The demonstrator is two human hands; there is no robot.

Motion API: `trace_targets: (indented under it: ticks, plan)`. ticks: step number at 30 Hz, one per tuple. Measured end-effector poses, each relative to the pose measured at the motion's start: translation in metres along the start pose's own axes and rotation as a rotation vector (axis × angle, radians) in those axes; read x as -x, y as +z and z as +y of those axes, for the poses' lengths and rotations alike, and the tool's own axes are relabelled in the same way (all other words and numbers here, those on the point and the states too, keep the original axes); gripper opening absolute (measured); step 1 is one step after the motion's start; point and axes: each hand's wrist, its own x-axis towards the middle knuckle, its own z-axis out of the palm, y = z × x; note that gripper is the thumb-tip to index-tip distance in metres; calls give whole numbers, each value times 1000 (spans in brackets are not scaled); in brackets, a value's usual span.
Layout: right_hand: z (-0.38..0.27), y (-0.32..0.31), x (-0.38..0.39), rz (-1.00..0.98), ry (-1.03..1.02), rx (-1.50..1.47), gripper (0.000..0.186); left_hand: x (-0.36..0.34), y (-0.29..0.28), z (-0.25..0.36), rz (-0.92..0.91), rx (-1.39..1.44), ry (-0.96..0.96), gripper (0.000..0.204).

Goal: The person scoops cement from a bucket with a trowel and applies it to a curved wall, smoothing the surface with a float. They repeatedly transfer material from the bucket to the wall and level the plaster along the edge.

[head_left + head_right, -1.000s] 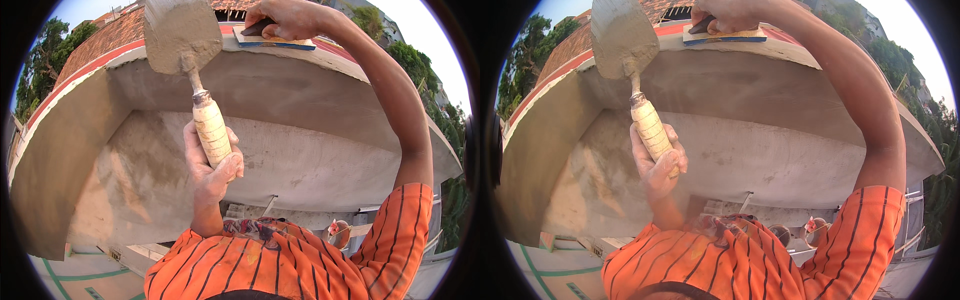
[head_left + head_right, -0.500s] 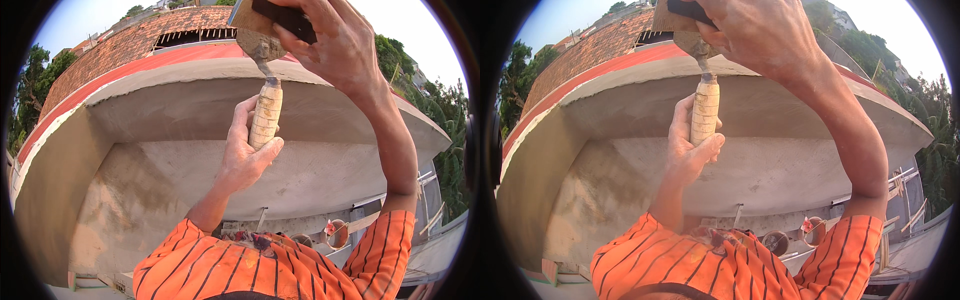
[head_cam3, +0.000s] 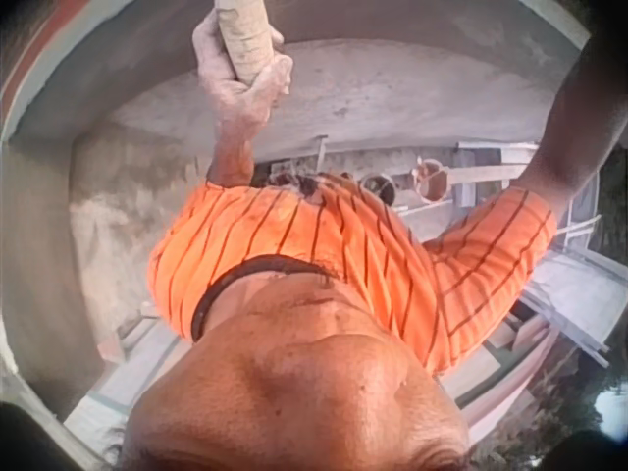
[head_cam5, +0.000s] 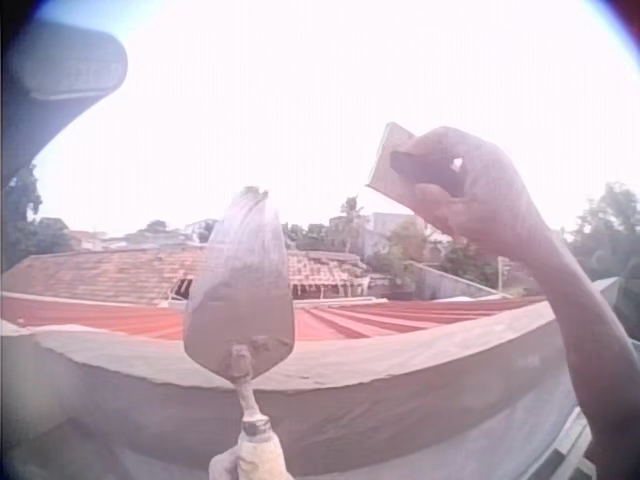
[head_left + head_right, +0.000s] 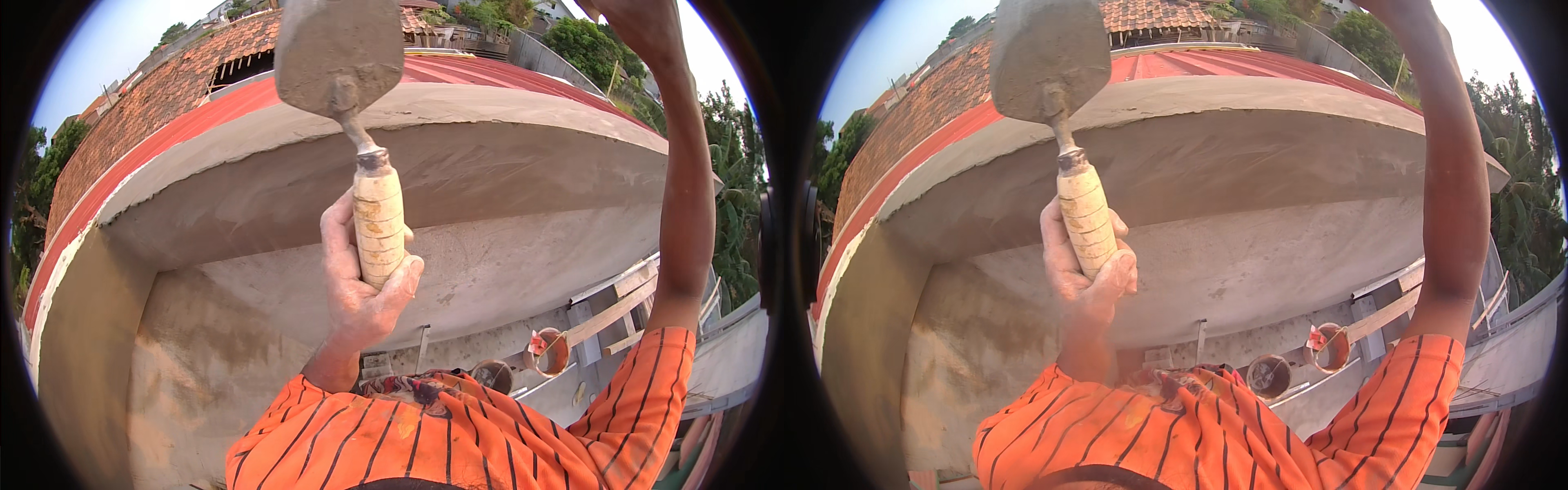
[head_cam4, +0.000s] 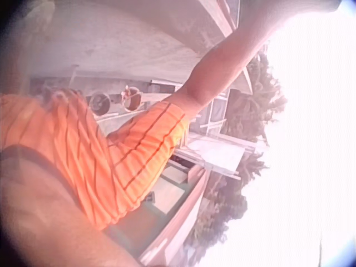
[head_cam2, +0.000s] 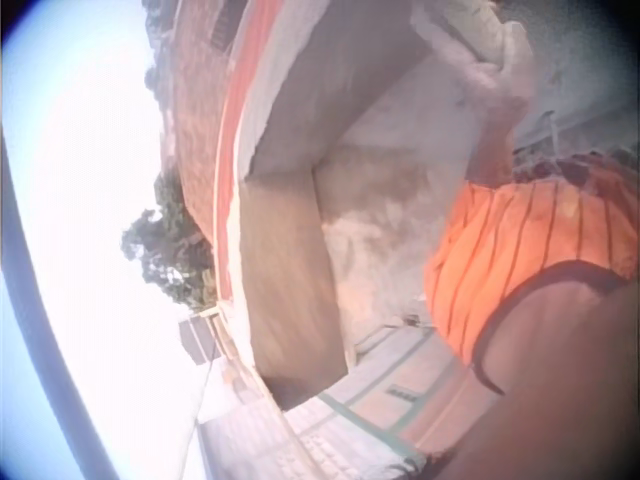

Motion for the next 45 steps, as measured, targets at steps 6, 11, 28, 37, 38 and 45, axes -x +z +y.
trace_targets:
  ticks: [6,11,28,37,38,45]
  plan:
    - [23,8,12,-896,-54,-294,36,6,-8,-3,213,-10,281,80]
    - [29,29,24,-1103,13,-286,31,6,-5,-6,185,28,217,82]
    - [-8,59,5,-1005,-69,-150,26,12,-11,-10,184,36,202,75]
    - [-14,59,15,-1247,-91,7,18,8,-13,-14,128,80,185,76]
    - [-5,62,21,-1250,-61,61,18,10,-16,-13,121,83,176,77]
    - [37,43,31,-1233,117,226,31,19,-32,-9,175,66,183,80]
